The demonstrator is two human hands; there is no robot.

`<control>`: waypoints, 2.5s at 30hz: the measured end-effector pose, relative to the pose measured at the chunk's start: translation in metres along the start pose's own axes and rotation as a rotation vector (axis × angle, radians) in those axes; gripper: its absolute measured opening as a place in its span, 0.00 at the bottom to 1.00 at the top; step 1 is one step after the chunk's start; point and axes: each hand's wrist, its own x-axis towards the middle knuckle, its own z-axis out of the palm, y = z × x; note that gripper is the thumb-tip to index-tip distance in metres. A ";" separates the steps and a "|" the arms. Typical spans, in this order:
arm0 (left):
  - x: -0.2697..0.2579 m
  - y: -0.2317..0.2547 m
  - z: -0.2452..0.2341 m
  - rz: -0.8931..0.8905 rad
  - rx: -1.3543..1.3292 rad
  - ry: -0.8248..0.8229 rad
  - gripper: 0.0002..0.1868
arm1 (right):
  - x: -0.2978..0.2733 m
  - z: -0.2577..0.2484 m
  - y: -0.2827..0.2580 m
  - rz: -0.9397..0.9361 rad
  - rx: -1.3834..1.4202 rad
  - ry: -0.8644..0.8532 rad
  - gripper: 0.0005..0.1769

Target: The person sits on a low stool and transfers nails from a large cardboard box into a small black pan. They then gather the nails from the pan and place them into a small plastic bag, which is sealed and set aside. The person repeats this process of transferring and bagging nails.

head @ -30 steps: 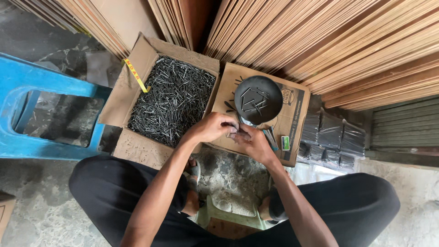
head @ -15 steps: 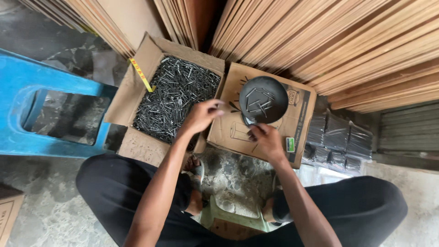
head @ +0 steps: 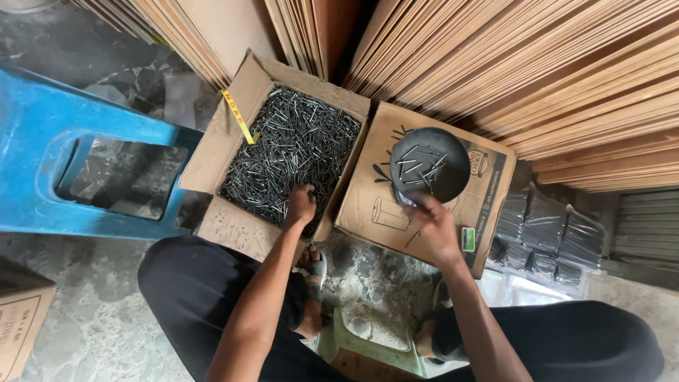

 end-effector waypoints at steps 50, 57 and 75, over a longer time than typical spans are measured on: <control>-0.077 0.143 -0.107 0.204 -0.038 -0.156 0.07 | -0.021 0.023 -0.002 -0.223 -0.403 -0.228 0.20; -0.103 0.197 -0.104 0.443 -0.186 -0.531 0.06 | -0.030 0.034 -0.014 -0.346 -0.540 -0.233 0.21; -0.098 0.195 -0.055 0.111 -0.721 -0.403 0.12 | -0.021 0.021 0.013 0.168 0.008 -0.102 0.10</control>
